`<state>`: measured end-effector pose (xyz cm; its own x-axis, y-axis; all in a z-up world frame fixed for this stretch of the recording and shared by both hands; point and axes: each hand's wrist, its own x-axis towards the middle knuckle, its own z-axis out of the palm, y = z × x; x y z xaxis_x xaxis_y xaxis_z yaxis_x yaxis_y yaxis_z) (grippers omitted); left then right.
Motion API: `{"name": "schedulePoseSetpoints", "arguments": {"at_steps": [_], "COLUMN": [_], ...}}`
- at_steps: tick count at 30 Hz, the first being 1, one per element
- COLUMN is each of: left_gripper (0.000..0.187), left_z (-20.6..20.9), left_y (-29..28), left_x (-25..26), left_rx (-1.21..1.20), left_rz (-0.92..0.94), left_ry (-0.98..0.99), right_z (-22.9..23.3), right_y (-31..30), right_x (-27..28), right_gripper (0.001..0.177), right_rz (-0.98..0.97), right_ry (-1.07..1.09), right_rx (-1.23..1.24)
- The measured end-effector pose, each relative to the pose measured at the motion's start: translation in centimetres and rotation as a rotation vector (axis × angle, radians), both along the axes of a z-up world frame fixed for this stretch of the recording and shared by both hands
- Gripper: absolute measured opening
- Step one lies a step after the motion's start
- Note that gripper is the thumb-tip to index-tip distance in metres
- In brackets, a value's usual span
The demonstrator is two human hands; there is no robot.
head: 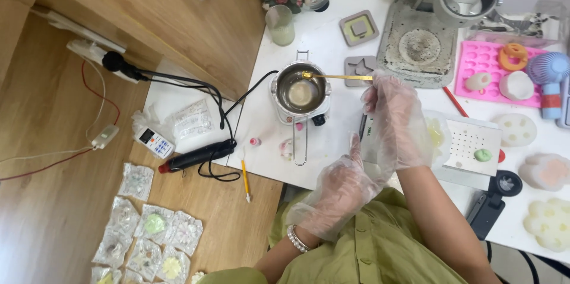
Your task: The recorder is melting wax and using a spoon to stir it before pouring into a silicone mold.
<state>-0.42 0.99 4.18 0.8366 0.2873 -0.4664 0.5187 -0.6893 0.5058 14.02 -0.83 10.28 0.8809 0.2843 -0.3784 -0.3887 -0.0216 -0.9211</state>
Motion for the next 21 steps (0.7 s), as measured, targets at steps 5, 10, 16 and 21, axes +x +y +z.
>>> {"name": "schedulePoseSetpoints", "arguments": {"at_steps": [5,10,16,21], "left_gripper": [0.135,0.145,0.138,0.131], "left_z": [-0.6,0.8,-1.0,-2.9], "left_y": [-0.1,-0.8,-2.2,-3.5], "left_x": [0.2,1.1,2.5,2.6], "left_rx": [-0.047,-0.017,-0.255,-0.241], "left_rz": [-0.057,-0.159,-0.108,-0.075], "left_ry": [-0.211,-0.558,-0.644,-0.681], "right_z": [4.5,7.7,9.5,6.0], "right_y": [-3.5,-8.8,-14.3,-17.8], "right_x": [-1.0,-1.8,-3.8,-5.6], "right_gripper": [0.035,0.027,0.024,0.023], "right_rz": [-0.074,-0.286,-0.470,-0.500], "right_ry": [-0.186,-0.239,-0.257,-0.299], "right_rx": [-0.148,0.010,-0.183,-0.147]}}
